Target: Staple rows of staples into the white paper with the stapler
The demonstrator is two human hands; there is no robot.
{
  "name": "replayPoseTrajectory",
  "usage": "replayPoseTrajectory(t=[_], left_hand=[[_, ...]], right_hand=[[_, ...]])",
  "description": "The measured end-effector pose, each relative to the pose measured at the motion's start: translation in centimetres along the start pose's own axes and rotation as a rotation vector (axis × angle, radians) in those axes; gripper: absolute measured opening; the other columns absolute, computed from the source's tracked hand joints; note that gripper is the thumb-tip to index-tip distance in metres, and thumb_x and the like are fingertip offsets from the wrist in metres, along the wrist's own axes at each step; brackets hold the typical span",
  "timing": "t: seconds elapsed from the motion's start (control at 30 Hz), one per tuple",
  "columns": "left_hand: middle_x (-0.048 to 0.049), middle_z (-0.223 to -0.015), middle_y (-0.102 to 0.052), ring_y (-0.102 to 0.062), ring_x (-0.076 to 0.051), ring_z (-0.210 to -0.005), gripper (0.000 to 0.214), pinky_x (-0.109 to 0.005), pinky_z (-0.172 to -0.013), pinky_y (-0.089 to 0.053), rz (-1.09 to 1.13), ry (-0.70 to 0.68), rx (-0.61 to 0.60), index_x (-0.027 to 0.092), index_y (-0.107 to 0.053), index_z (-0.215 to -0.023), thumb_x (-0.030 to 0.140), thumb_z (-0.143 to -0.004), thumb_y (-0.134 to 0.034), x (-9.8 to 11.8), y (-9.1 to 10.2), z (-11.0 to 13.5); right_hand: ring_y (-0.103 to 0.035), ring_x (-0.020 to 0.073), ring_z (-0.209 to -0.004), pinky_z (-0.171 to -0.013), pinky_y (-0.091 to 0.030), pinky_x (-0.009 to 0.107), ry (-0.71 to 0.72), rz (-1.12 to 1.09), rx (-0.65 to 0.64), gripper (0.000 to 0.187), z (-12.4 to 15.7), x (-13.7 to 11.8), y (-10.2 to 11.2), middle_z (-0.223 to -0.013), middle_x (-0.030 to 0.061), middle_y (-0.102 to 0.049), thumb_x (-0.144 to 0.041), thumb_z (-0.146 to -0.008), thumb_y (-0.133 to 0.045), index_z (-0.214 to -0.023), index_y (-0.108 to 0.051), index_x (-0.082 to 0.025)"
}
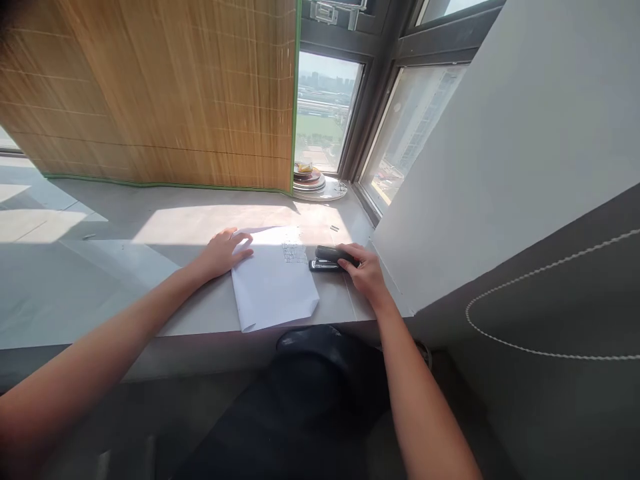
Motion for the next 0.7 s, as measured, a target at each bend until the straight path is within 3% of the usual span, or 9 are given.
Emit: replayPoseTrajectory(t=[0.27,0.37,0.43,0.5,0.57,0.63,0.7], left_hand=[[-0.0184,-0.148,-0.056,-0.052,-0.040,-0.138,0.043,-0.057,-0.116,-0.044,-0.006,0.076,0.001,0.023,-0.066,-0.136,0.049,-0.103,-0.056,-0.6,0.3,-0.1],[-0.0183,-0.149,-0.055,-0.050,-0.040,-0.141,0.041,-0.058,-0.118,-0.042,0.021,0.063,-0.010,0.022,-0.067,-0.135,0.047,-0.103,-0.056,-0.5,0.5,0.0],[-0.0179,-0.155,-0.051,-0.045,-0.041,-0.146,0.039,-0.061,-0.120,-0.039,0.027,0.046,0.047,0.023,-0.068,-0.133,0.045,-0.102,-0.059,0.0,1.2,0.2],[-0.0162,-0.158,-0.049,-0.041,-0.041,-0.150,0.033,-0.063,-0.124,-0.035,0.042,-0.043,0.129,0.023,-0.071,-0.128,0.040,-0.102,-0.060,1.7,2.4,0.6],[-0.0138,-0.156,-0.054,-0.045,-0.038,-0.149,0.028,-0.061,-0.124,-0.036,0.091,-0.241,0.123,0.024,-0.075,-0.121,0.037,-0.105,-0.057,4.7,2.6,1.3],[-0.0120,-0.155,-0.058,-0.052,-0.035,-0.145,0.030,-0.057,-0.123,-0.040,0.156,-0.466,-0.006,0.025,-0.077,-0.120,0.040,-0.107,-0.055,8.1,1.7,2.4],[-0.0110,-0.161,-0.055,-0.051,-0.037,-0.148,0.036,-0.057,-0.125,-0.039,0.195,-0.578,-0.138,0.029,-0.074,-0.132,0.047,-0.105,-0.059,10.2,0.4,3.3]], right_hand=[[-0.069,0.0275,-0.111,-0.098,-0.056,0.041,0.033,0.006,-0.136,0.030,1.9,-0.8,0.9,-0.118,0.0055,-0.075,-0.036,-0.093,-0.074,-0.119,-0.083,-0.026],[-0.069,0.0267,-0.108,-0.093,-0.056,0.039,0.027,-0.012,-0.139,0.030,2.1,-1.1,0.6,-0.116,0.0053,-0.075,-0.035,-0.093,-0.074,-0.120,-0.082,-0.026],[-0.069,0.0267,-0.107,-0.093,-0.056,0.039,0.024,-0.012,-0.145,0.031,2.0,-1.2,0.2,-0.116,0.0053,-0.075,-0.035,-0.093,-0.074,-0.121,-0.082,-0.026],[-0.069,0.0270,-0.107,-0.094,-0.056,0.039,0.029,-0.004,-0.152,0.031,1.9,-1.3,-0.2,-0.116,0.0055,-0.075,-0.036,-0.092,-0.074,-0.121,-0.082,-0.026],[-0.069,0.0272,-0.107,-0.094,-0.057,0.039,0.033,0.001,-0.152,0.032,1.9,-1.3,-0.3,-0.117,0.0058,-0.075,-0.036,-0.093,-0.074,-0.121,-0.082,-0.026],[-0.069,0.0271,-0.107,-0.094,-0.057,0.039,0.041,-0.003,-0.151,0.031,2.1,-1.2,-0.1,-0.116,0.0058,-0.075,-0.036,-0.093,-0.074,-0.122,-0.082,-0.026],[-0.070,0.0271,-0.108,-0.095,-0.057,0.040,0.050,-0.009,-0.150,0.030,2.5,-1.2,0.4,-0.117,0.0058,-0.074,-0.036,-0.094,-0.074,-0.122,-0.082,-0.027]])
Point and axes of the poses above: each hand's wrist, its own z-axis away from the middle knuckle, its own y-axis out of the back of the hand, x = y × z, the point moved 9 cm from there along -z, towards the middle knuckle
